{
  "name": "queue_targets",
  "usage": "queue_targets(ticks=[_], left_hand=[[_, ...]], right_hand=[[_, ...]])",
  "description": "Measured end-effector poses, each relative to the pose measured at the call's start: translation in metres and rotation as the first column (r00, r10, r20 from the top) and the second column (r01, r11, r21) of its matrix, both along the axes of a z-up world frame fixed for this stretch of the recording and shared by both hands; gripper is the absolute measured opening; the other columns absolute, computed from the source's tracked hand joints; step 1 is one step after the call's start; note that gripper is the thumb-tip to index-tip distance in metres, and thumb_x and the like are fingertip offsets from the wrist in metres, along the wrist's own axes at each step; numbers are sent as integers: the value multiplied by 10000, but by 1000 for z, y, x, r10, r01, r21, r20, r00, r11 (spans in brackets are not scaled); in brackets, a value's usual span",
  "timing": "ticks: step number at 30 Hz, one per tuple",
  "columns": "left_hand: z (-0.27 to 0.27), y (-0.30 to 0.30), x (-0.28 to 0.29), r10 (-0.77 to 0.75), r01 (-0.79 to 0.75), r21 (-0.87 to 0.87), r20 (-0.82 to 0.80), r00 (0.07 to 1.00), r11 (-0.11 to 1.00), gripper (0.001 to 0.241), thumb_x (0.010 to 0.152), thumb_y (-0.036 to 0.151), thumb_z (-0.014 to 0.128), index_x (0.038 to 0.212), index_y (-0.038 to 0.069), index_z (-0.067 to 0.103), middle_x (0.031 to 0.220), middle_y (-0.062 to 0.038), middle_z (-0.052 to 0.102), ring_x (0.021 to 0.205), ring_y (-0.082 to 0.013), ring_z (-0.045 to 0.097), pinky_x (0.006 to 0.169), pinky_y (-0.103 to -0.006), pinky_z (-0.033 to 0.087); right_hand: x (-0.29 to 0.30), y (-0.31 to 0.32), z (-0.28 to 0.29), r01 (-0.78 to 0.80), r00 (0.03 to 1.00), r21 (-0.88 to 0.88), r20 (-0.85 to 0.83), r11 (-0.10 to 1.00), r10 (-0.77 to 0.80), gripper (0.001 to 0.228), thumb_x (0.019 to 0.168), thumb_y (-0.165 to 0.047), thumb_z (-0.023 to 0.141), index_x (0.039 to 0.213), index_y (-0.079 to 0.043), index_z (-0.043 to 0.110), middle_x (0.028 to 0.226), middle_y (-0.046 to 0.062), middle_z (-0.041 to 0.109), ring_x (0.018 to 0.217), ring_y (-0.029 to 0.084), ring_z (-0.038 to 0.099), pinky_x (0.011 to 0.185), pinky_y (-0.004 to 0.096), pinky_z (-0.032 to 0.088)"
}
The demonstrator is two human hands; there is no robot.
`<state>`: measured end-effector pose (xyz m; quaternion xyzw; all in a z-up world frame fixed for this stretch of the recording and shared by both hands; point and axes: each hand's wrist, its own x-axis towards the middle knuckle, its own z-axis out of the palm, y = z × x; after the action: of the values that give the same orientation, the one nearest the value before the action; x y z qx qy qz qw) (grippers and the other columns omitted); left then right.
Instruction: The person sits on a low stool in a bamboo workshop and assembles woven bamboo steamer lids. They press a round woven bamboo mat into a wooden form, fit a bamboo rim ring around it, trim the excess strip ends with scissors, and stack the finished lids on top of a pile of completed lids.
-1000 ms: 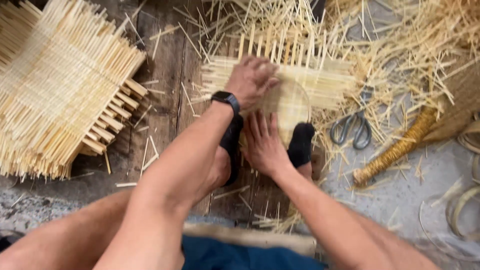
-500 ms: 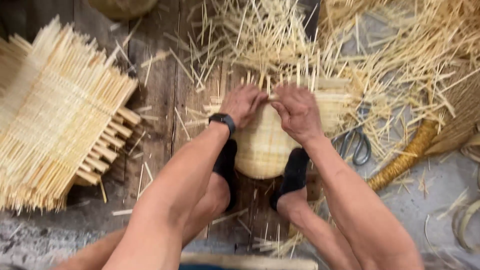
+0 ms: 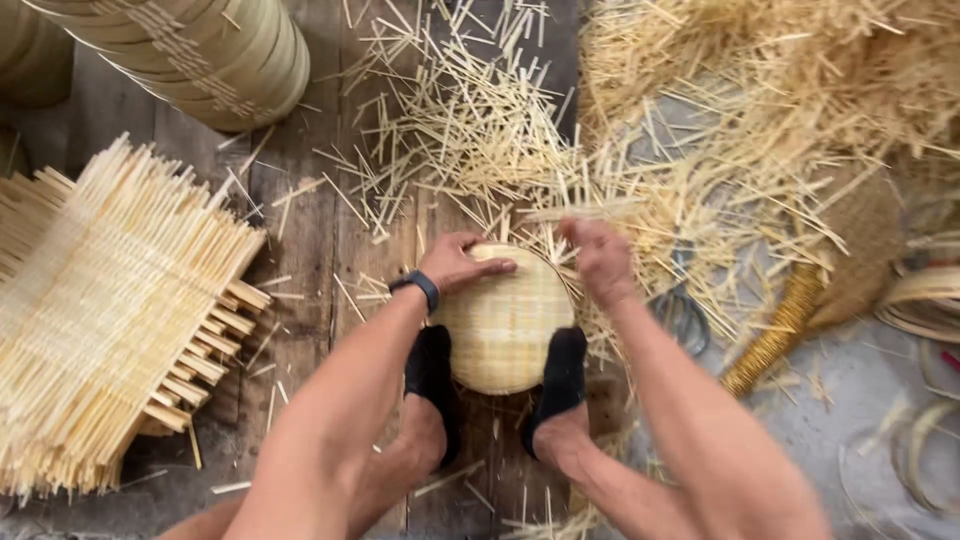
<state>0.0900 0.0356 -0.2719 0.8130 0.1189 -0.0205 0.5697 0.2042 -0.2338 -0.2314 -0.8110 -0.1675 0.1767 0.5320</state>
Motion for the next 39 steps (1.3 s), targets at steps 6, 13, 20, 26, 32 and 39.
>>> queue_targets(ticks=[6, 13, 20, 26, 32, 39], left_hand=[[142, -13, -9, -38, 114, 165, -404, 914, 980, 706, 696, 617, 938, 921, -30, 769, 911, -191, 727, 788, -226, 642, 725, -411, 561], [151, -80, -85, -285, -94, 675, 429, 857, 732, 319, 758, 118, 815, 1020, 102, 634, 1006, -93, 612, 904, -233, 561, 758, -376, 507], [78, -96, -148, -301, 198, 630, 60, 952, 751, 371, 814, 26, 680, 1153, 114, 558, 1266, -133, 541, 1234, -287, 528, 1113, -426, 495], [107, -119, -74, 274, -212, 413, -99, 956, 886, 1068, 704, 448, 905, 1525, 117, 307, 1470, -321, 323, 1348, -484, 305, 1064, -602, 315], [89, -138, -73, 348, -266, 507, -72, 935, 820, 1094, 716, 399, 838, 1604, 222, 222, 1499, -277, 359, 1358, -472, 323, 1105, -599, 326], [97, -141, -73, 351, -235, 542, -120, 929, 807, 1097, 729, 404, 842, 1609, 221, 213, 1489, -256, 358, 1358, -464, 326, 1103, -601, 323]], right_hand=[[-9, -114, 229, -84, 996, -779, -40, 622, 85, 342, 1003, -405, 618, 1125, -133, 786, 1000, 132, 779, 872, 243, 723, 808, 416, 592], [-54, -235, 120, -111, 992, -838, -127, 535, 6, 367, 944, -413, 675, 1185, -162, 790, 1058, 127, 812, 918, 255, 768, 912, 405, 594], [-90, -217, -52, 222, 973, -705, 205, 674, -105, 647, 777, -416, 879, 1192, 40, 682, 1006, 239, 699, 917, 359, 673, 820, 448, 548], [-58, -195, -55, 139, 833, -810, -215, 569, -509, 660, 758, -289, 892, 1261, 51, 634, 1056, 187, 727, 952, 300, 713, 871, 424, 576], [-49, -248, 43, 24, 666, -339, -696, 941, -268, 375, 689, -121, 836, 1013, -8, 685, 721, 64, 719, 607, 171, 695, 556, 317, 576], [-52, -213, 65, -607, 583, -441, -812, 661, -7, 340, 726, -315, 922, 832, -6, 828, 544, 56, 658, 409, 115, 592, 397, 280, 478]])
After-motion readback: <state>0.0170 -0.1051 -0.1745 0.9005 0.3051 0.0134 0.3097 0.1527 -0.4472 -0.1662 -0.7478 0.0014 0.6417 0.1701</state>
